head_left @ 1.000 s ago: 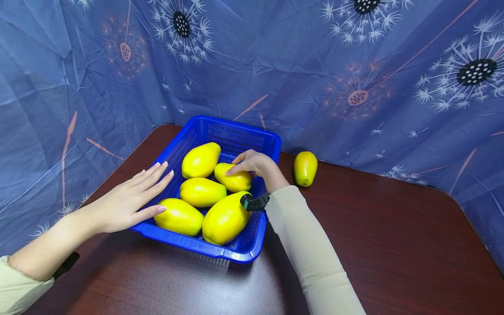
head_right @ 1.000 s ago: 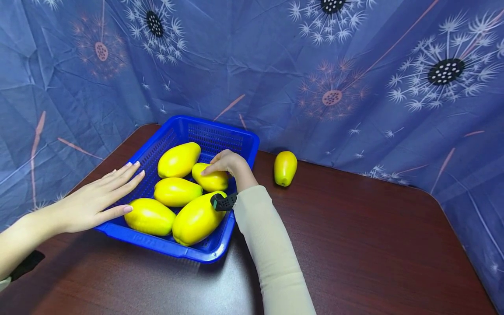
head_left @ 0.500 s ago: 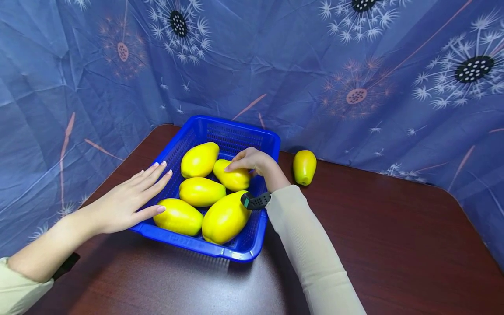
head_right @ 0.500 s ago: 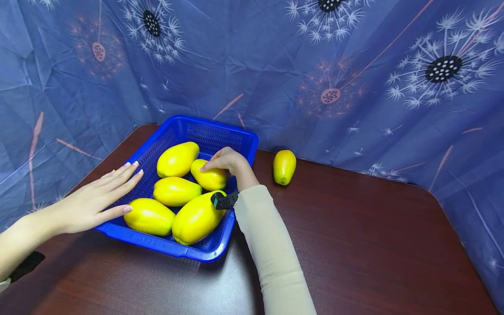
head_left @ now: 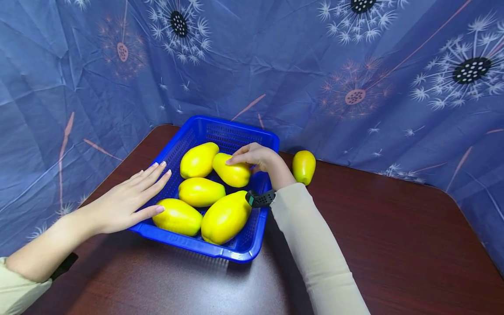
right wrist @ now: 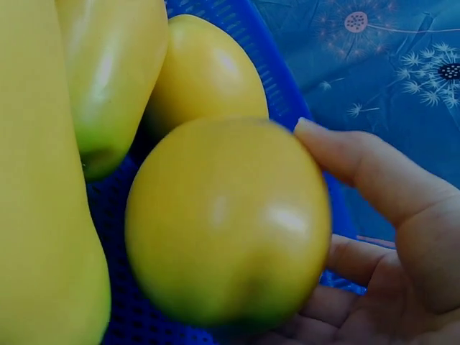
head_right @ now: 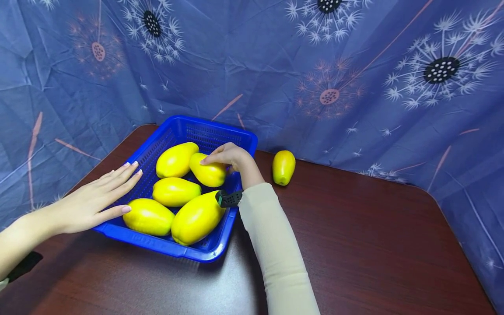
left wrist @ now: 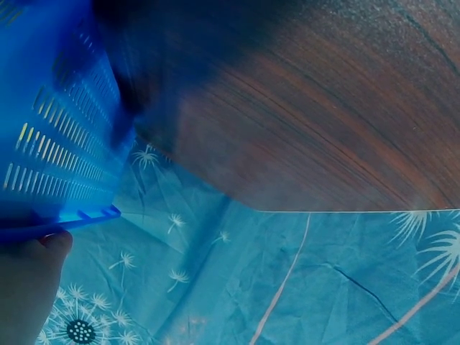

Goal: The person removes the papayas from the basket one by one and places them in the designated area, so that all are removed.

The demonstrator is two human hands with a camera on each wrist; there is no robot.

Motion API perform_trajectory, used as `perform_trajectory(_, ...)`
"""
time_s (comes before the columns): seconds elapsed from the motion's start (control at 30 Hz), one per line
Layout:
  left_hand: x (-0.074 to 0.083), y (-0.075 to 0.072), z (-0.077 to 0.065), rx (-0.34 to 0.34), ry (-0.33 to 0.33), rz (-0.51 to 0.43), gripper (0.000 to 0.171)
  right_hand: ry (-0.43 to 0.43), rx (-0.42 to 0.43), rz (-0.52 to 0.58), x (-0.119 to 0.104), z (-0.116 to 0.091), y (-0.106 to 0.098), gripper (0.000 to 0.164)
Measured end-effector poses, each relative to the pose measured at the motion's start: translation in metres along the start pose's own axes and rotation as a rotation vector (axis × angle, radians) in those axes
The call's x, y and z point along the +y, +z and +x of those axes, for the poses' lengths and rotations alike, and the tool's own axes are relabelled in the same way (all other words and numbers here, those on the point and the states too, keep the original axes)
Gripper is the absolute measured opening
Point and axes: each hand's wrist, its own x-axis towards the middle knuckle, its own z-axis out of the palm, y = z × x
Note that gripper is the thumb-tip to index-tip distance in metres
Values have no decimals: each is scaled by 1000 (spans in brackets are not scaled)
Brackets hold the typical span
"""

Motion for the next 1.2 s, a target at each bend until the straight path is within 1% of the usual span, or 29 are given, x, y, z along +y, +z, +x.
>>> perform_trajectory(0.27,-1,0,0,1,19,1,70,-53,-27,182,-3,-4,-7,44)
perform_trajectory(0.47,0,1,0,15,6,-1,71,-95,-50,341,-5,-9,-16,45)
perform_trajectory(0.57,0,2,0,15,-3,-7,71,-133,-40,424,-5,-15,-23,44)
perform_trajectory(0.67,1,3,1,17,-10,-5,70,-190,-35,504,-3,-20,-30,41)
perform_trajectory(0.77,1,2,1,20,-7,0,71,-238,-29,550,-1,-27,-37,36)
perform_trajectory(0.87,1,2,1,22,-5,0,71,-251,-10,581,1,-33,-44,37)
perform_trajectory(1.1,-1,1,1,17,24,-13,70,-219,47,620,8,-50,-62,45)
perform_trajectory(1.2,-1,0,1,13,34,-18,70,-208,46,651,13,-57,-68,52)
